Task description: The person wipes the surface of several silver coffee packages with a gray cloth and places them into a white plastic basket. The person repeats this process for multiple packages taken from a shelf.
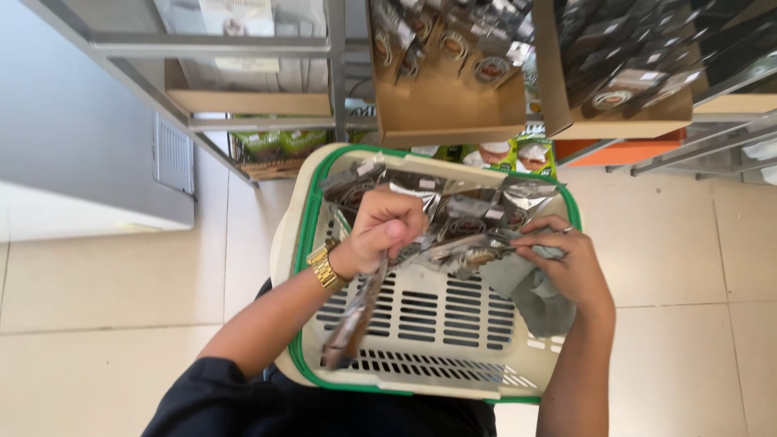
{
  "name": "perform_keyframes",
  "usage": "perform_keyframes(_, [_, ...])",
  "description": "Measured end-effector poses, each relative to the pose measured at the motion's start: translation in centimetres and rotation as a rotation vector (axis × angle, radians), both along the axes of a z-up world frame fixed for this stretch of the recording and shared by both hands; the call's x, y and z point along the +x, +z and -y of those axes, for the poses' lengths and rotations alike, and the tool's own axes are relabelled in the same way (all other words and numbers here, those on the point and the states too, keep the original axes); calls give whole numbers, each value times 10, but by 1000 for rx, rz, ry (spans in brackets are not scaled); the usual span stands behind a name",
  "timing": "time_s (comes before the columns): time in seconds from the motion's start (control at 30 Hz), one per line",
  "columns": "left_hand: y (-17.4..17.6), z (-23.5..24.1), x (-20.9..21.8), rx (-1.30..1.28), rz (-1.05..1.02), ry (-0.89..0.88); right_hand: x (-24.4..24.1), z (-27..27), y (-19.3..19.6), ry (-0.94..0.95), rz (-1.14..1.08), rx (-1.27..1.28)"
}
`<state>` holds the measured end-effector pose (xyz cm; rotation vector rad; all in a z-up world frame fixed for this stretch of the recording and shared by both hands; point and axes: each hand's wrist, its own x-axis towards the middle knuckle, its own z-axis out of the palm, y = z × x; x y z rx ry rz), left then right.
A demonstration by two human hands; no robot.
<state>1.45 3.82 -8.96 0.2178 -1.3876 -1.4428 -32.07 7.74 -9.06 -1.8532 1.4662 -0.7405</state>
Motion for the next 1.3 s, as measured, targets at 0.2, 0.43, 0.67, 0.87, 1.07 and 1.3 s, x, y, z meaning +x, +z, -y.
perform_keyframes(0.2, [-19, 6, -12, 391, -345, -250, 3, -2, 18, -123, -115, -16])
perform_keyframes(0.43, [-44, 8, -28, 622, -392, -162, 1, -21, 34, -391, 252, -249])
perform_keyframes(0.67, [-45, 9, -34, 710, -321, 27, 51, -36, 40, -606, 327, -810])
perform_keyframes(0.87, [-84, 12, -50, 875, -286, 111, 141, -71, 33, -158, 322, -789])
perform_keyframes(1.07, [-103, 8, -51, 766, -568, -335, 189, -70, 21, 435, -145, -699])
perform_keyframes(1.3, [-96, -8, -74, 961, -321, 128, 180, -53, 8, -62, 46, -532])
